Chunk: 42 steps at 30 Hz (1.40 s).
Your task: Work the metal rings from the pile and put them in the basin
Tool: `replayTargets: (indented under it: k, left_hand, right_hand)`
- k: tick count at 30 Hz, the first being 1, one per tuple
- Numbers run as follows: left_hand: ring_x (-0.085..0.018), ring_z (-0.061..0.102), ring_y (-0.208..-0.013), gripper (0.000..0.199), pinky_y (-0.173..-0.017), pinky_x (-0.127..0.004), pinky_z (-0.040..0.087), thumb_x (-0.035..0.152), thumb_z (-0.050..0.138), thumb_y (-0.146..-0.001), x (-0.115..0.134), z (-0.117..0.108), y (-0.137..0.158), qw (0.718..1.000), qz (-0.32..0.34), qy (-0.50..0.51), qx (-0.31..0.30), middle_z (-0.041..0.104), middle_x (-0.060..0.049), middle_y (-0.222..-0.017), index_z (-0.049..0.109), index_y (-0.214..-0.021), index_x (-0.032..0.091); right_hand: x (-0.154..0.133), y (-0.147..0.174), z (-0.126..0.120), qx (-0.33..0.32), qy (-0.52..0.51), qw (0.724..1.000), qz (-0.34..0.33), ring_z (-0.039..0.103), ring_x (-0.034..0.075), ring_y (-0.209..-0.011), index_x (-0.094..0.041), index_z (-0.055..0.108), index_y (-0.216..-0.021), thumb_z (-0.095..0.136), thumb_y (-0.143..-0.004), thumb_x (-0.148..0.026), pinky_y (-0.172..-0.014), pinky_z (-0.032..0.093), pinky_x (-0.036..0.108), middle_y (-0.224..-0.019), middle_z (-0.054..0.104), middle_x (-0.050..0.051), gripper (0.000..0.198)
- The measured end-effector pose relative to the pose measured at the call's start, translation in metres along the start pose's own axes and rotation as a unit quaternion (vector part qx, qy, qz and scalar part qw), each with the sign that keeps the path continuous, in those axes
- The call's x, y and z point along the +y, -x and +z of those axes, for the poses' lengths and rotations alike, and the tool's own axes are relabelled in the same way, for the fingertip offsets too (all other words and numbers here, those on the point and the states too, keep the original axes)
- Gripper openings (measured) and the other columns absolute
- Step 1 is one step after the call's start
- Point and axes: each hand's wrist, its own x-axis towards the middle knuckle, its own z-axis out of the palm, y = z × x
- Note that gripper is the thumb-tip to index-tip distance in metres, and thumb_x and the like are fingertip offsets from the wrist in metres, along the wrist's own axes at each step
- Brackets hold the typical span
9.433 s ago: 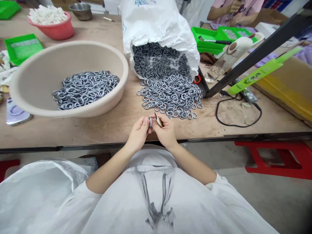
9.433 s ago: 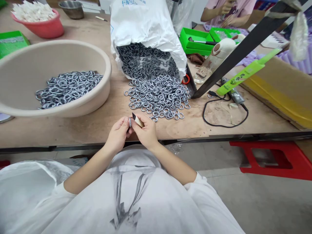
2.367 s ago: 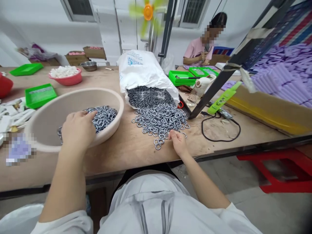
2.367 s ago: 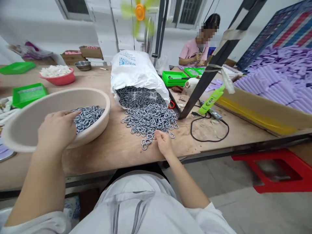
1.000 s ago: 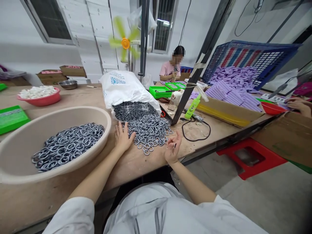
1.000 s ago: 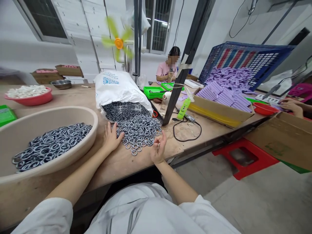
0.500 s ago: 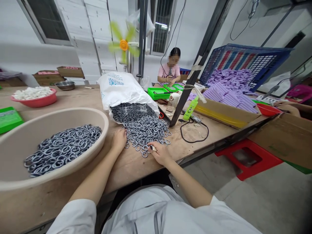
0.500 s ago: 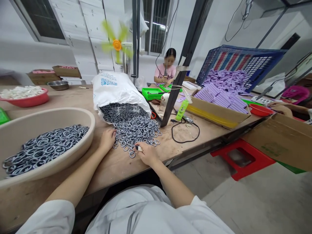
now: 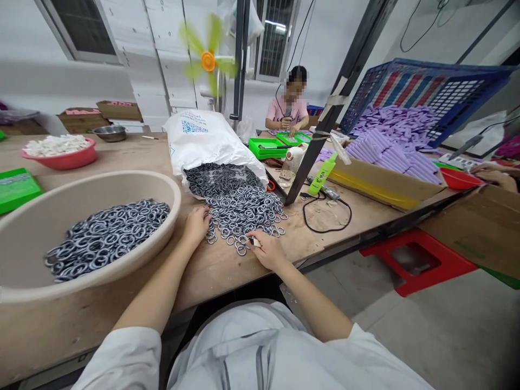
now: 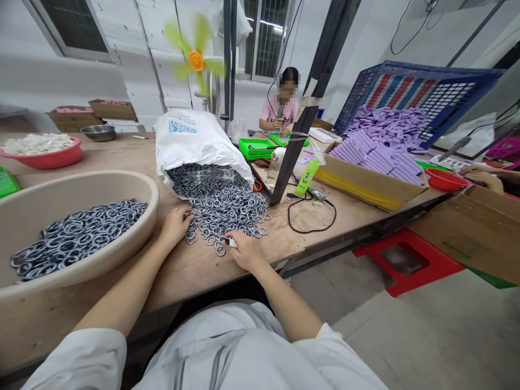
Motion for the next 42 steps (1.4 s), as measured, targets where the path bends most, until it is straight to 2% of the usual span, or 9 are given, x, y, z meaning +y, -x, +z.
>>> replayTargets:
  k: [5, 12, 18, 24, 28, 32, 36, 39, 42]
  left_hand:
    - [-0.027, 0.067, -0.099, 0.025, -0.094, -0.041, 0.051, 0.013, 0.057, -0.083, 0.002, -0.003, 0.000, 1.000, 0.010, 0.013, 0.003, 0.073, -0.015, -0.107, 0.071, -0.103, 0.012]
    - [-0.025, 0.067, -0.102, 0.025, -0.095, -0.038, 0.050, 0.018, 0.049, -0.090, 0.014, -0.005, 0.005, 0.997, 0.058, 0.045, 0.021, 0.073, -0.012, -0.108, 0.071, -0.103, 0.015]
    - [-0.024, 0.068, -0.097, 0.024, -0.091, -0.038, 0.052, 0.019, 0.051, -0.089, 0.016, 0.002, 0.007, 0.996, 0.079, 0.046, -0.011, 0.074, -0.011, -0.104, 0.071, -0.102, 0.015]
    - [-0.027, 0.063, -0.109, 0.025, -0.099, -0.041, 0.048, 0.024, 0.051, -0.091, 0.022, -0.011, 0.009, 0.992, 0.107, -0.035, -0.058, 0.069, -0.015, -0.113, 0.069, -0.105, 0.014]
    - [-0.033, 0.063, -0.109, 0.028, -0.096, -0.045, 0.049, 0.026, 0.048, -0.092, 0.030, -0.021, 0.013, 0.983, 0.054, -0.144, -0.098, 0.068, -0.020, -0.113, 0.067, -0.107, 0.011]
    - [-0.035, 0.067, -0.097, 0.025, -0.085, -0.044, 0.052, 0.020, 0.048, -0.090, 0.032, -0.024, 0.016, 0.967, -0.005, -0.206, -0.148, 0.070, -0.023, -0.098, 0.069, -0.098, 0.009]
    - [-0.030, 0.069, -0.090, 0.023, -0.080, -0.038, 0.052, 0.014, 0.052, -0.085, 0.030, -0.026, 0.014, 0.968, -0.001, -0.204, -0.146, 0.072, -0.018, -0.095, 0.070, -0.098, 0.014]
    - [-0.030, 0.069, -0.089, 0.019, -0.079, -0.037, 0.051, 0.026, 0.055, -0.088, 0.034, -0.028, 0.012, 0.970, 0.006, -0.197, -0.144, 0.073, -0.016, -0.093, 0.071, -0.093, 0.016]
    - [-0.030, 0.068, -0.089, 0.025, -0.078, -0.036, 0.049, 0.036, 0.054, -0.091, 0.042, -0.032, 0.013, 0.972, 0.016, -0.187, -0.140, 0.073, -0.015, -0.090, 0.071, -0.087, 0.018]
  right_hand:
    - [-0.002, 0.000, -0.001, -0.007, 0.007, 1.000, 0.000, 0.069, 0.021, -0.094, -0.021, 0.068, -0.108, 0.050, -0.097, -0.044, -0.077, 0.048, 0.030, -0.105, 0.074, 0.008, 0.031]
    - [-0.003, -0.001, -0.001, -0.022, 0.022, 0.999, 0.012, 0.070, 0.022, -0.093, -0.022, 0.068, -0.108, 0.051, -0.097, -0.043, -0.076, 0.049, 0.031, -0.105, 0.075, 0.007, 0.029]
    - [-0.001, 0.000, 0.000, -0.027, 0.020, 0.999, 0.010, 0.070, 0.021, -0.096, -0.023, 0.068, -0.110, 0.051, -0.096, -0.041, -0.080, 0.050, 0.031, -0.107, 0.074, 0.007, 0.027]
    - [0.000, 0.000, 0.000, -0.033, 0.021, 0.999, 0.005, 0.070, 0.021, -0.096, -0.022, 0.067, -0.110, 0.051, -0.096, -0.040, -0.080, 0.050, 0.031, -0.108, 0.074, 0.007, 0.028]
    - [-0.001, 0.001, 0.000, -0.038, 0.022, 0.999, -0.003, 0.069, 0.021, -0.096, -0.021, 0.067, -0.110, 0.051, -0.096, -0.038, -0.082, 0.050, 0.032, -0.107, 0.074, 0.007, 0.028]
    - [-0.001, 0.001, 0.000, -0.051, 0.033, 0.998, -0.009, 0.069, 0.023, -0.095, -0.021, 0.068, -0.109, 0.051, -0.096, -0.037, -0.081, 0.050, 0.033, -0.105, 0.074, 0.008, 0.026]
    - [0.000, 0.001, 0.001, -0.057, 0.036, 0.998, -0.006, 0.069, 0.022, -0.094, -0.022, 0.068, -0.109, 0.052, -0.096, -0.036, -0.078, 0.049, 0.032, -0.104, 0.074, 0.007, 0.024]
    - [0.000, 0.001, 0.001, -0.055, 0.029, 0.998, -0.003, 0.069, 0.022, -0.093, -0.023, 0.068, -0.109, 0.053, -0.095, -0.036, -0.078, 0.049, 0.032, -0.104, 0.074, 0.007, 0.024]
    - [0.001, -0.001, 0.001, -0.030, -0.006, 1.000, 0.009, 0.069, 0.022, -0.093, -0.022, 0.068, -0.106, 0.052, -0.096, -0.038, -0.079, 0.049, 0.032, -0.103, 0.074, 0.007, 0.025]
